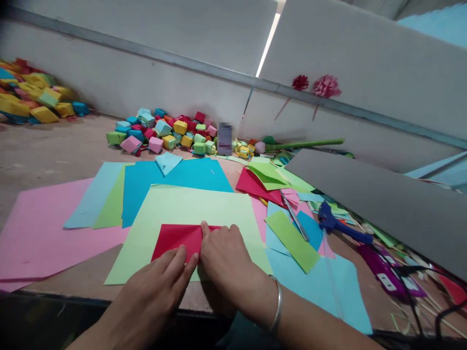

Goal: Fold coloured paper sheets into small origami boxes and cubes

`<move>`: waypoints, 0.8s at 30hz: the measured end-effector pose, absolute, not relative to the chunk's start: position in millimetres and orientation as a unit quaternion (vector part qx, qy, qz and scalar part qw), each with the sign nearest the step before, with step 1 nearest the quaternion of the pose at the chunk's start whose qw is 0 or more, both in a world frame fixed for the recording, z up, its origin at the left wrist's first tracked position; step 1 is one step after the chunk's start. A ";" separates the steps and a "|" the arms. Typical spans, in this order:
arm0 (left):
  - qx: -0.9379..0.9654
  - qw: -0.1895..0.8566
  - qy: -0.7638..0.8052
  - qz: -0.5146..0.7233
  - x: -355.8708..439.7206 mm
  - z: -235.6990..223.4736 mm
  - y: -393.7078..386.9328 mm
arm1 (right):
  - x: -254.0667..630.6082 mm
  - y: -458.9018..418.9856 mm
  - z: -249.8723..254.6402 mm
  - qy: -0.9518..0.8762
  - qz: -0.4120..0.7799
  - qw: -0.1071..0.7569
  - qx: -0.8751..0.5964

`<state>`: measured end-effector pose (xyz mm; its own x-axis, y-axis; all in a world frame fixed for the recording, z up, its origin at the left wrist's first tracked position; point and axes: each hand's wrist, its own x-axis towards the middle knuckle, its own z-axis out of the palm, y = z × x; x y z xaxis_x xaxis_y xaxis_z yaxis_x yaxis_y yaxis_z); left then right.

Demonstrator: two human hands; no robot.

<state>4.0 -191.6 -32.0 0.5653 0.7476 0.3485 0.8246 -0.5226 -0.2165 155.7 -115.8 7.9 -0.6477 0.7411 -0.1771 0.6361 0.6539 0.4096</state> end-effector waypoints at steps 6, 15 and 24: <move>-0.864 0.175 -0.462 -0.097 6.5 -31.6 -190.6 | 150.0 -136.7 10.2 0.888 0.168 0.195 0.381; -0.873 0.123 -0.466 -0.079 4.6 -29.8 -187.7 | 177.8 -110.3 15.0 0.825 0.127 0.259 0.487; -0.861 0.156 -0.462 -0.145 5.2 -32.2 -189.2 | 168.1 -100.5 27.7 0.948 -0.029 0.067 0.310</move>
